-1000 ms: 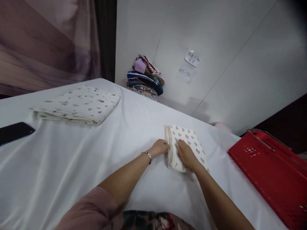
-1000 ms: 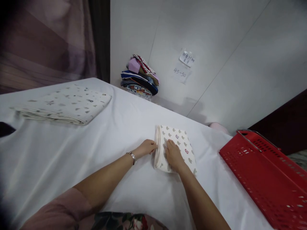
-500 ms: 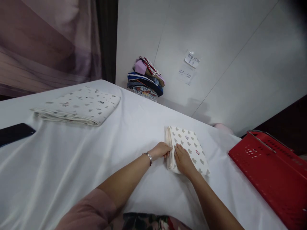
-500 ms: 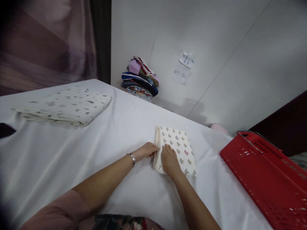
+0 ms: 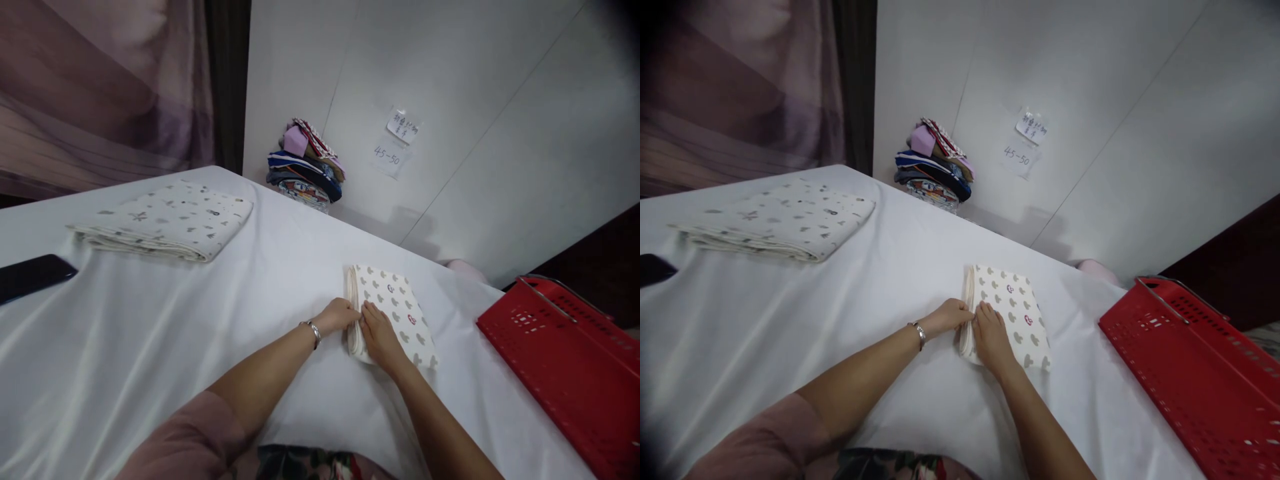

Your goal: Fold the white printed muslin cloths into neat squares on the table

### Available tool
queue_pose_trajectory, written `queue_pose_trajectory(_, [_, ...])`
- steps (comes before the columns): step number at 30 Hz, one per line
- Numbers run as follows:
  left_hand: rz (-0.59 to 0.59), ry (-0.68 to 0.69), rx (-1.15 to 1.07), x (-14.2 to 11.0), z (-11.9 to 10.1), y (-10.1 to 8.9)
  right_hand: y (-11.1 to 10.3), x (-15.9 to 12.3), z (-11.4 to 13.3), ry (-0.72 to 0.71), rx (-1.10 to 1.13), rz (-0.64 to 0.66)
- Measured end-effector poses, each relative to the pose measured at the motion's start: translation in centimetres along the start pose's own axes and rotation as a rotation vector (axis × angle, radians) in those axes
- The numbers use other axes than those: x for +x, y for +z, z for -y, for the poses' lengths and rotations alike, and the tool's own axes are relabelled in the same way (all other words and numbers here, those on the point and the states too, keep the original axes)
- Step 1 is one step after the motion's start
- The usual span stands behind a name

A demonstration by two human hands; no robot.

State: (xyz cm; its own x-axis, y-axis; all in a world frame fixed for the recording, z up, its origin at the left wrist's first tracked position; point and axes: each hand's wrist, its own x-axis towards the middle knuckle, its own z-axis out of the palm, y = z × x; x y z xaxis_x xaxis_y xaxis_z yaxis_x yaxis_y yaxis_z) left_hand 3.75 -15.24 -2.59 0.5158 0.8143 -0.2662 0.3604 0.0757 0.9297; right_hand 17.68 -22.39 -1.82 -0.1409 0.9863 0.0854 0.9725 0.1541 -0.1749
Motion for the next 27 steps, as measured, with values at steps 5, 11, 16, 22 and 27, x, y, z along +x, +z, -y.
queue_pose_trajectory(5, [-0.049,-0.027,0.147,0.3,-0.1,-0.7,0.1,0.1,0.4,0.023,0.006,-0.007])
queue_pose_trajectory(11, [-0.107,-0.037,0.255,0.3,-0.3,-0.6,-0.2,0.1,1.0,0.049,-0.018,0.031])
queue_pose_trajectory(16, [-0.212,0.004,0.251,0.2,0.2,0.2,0.1,0.2,1.3,0.047,-0.019,0.027])
queue_pose_trajectory(22, [-0.251,0.057,0.272,0.3,0.5,0.2,-0.2,0.5,0.4,0.030,0.104,0.022])
queue_pose_trajectory(27, [-0.213,0.051,0.286,0.3,0.6,0.0,-0.8,2.5,-1.2,0.093,0.188,-0.111])
